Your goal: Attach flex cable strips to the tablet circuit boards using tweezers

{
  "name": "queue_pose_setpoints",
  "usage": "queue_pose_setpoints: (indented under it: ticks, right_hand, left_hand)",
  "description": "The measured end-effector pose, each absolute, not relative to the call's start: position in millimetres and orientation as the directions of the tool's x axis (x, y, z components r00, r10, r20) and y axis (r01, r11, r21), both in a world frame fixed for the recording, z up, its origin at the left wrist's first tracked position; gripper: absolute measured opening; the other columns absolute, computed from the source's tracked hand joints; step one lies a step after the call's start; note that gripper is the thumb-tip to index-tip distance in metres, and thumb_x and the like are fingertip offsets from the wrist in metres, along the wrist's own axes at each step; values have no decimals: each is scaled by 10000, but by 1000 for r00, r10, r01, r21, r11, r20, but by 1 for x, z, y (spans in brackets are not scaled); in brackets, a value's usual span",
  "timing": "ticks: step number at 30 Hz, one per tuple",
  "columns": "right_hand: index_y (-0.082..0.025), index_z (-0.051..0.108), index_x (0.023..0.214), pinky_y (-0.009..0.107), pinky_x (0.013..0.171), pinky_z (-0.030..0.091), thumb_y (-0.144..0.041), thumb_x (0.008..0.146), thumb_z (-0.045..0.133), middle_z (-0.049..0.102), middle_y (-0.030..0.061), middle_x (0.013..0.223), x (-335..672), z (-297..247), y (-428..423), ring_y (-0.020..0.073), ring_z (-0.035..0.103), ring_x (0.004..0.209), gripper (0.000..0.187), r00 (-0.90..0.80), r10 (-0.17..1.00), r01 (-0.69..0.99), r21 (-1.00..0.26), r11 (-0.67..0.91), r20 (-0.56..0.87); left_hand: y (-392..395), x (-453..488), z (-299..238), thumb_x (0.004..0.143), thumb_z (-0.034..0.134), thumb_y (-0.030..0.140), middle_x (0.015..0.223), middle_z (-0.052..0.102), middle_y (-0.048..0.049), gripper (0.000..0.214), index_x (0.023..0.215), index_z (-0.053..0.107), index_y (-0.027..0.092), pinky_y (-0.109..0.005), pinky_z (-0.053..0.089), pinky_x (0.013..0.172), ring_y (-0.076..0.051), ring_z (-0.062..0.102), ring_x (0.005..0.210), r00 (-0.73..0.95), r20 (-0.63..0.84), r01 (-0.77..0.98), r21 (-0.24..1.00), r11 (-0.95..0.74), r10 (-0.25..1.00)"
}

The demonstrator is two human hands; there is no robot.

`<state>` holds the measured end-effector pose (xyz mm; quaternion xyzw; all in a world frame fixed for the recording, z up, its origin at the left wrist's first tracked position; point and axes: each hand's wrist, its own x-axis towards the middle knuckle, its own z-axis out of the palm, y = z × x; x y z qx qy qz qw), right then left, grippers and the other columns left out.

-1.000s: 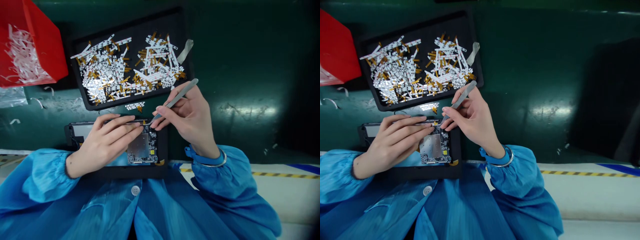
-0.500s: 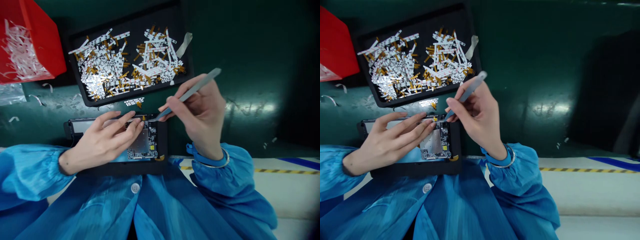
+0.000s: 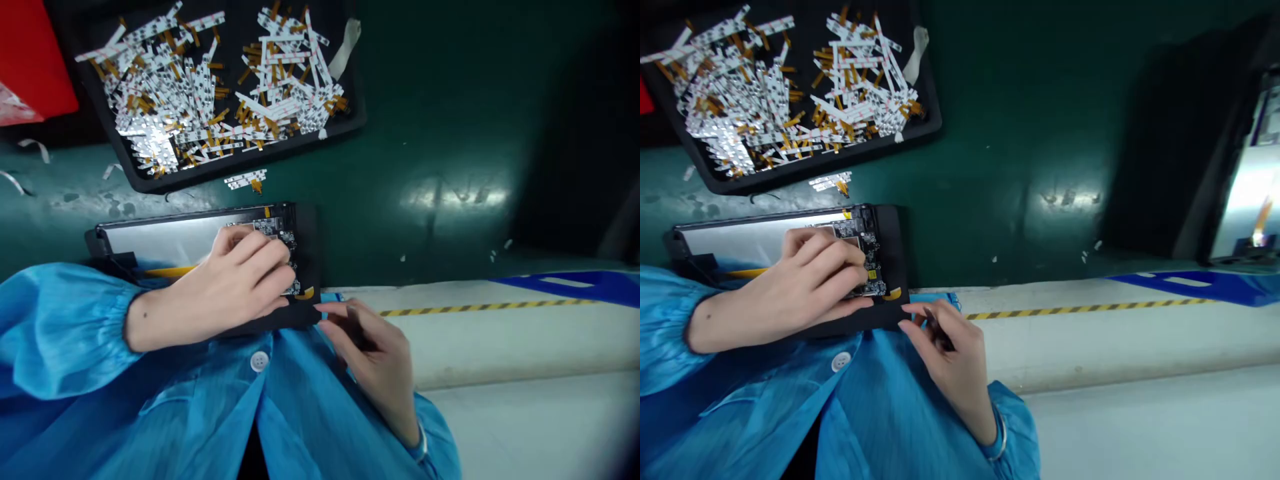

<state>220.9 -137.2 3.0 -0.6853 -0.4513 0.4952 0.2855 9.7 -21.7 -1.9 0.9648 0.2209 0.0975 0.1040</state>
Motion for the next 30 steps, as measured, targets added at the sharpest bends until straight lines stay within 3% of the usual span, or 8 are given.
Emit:
queue_pose_setpoints:
  ticks: [4,7,10,13,16,20,23,30]
  right_hand:
    - [-211,713,1173,169,305,372,-315,915,655,694,-23,675,211,1,-152,36,462,293,284,35,798,-4,-799,-601,-601]
    - [-181,703,1174,161,278,381,-326,914,651,707,-12,663,204,-5,-153,46,467,259,302,54,805,-152,-802,-578,-591]
    - [-197,699,1128,152,267,377,-276,904,648,709,-24,677,198,-10,-147,50,482,265,242,106,845,-173,-846,-504,-524]
    - [-212,684,1017,148,253,347,-223,877,680,699,-41,701,192,-13,-140,40,470,266,140,178,879,-77,-897,-435,-441]
    - [-209,653,909,159,307,385,-167,862,703,670,-46,716,189,-14,-136,32,502,319,81,248,933,200,-928,-314,-261]
    - [-218,650,959,214,535,546,-91,869,674,713,8,862,190,-17,-132,110,687,641,157,78,991,587,-808,43,110]
    - [-210,669,1016,239,633,582,-92,875,675,722,31,905,192,-22,-130,135,702,756,184,-87,964,686,-687,240,250]
    - [-224,683,1043,250,587,588,-110,845,717,730,11,847,194,-33,-133,132,683,659,231,-197,913,741,-555,377,356]
  left_hand:
    - [-17,11,-3,975,519,314,968,606,-84,172,892,527,163,-402,401,734,-253,528,866,890,123,385,313,-868,439]
    - [-12,9,-2,983,491,235,927,605,-70,131,873,517,169,-378,370,724,-230,525,851,871,141,409,322,-854,470]
    - [-8,4,1,985,506,227,919,604,-57,123,873,501,179,-369,349,718,-208,526,832,834,174,440,365,-821,524]
    - [-6,-4,2,984,528,251,922,581,-47,134,874,487,185,-373,341,724,-199,521,832,804,178,457,424,-782,567]
    - [-6,-10,2,985,527,249,922,561,-43,130,879,480,188,-374,356,737,-203,527,852,789,153,489,429,-760,594]
    - [-6,-13,-1,986,525,253,914,557,-34,127,888,470,195,-377,374,737,-209,553,856,780,157,502,421,-755,606]
    - [-7,-13,-2,997,500,252,921,562,-37,115,899,465,202,-389,371,743,-212,562,858,779,146,510,419,-752,610]
    - [-7,-12,-6,997,507,276,936,567,-46,137,892,453,207,-391,334,742,-209,533,840,768,167,503,441,-743,619]
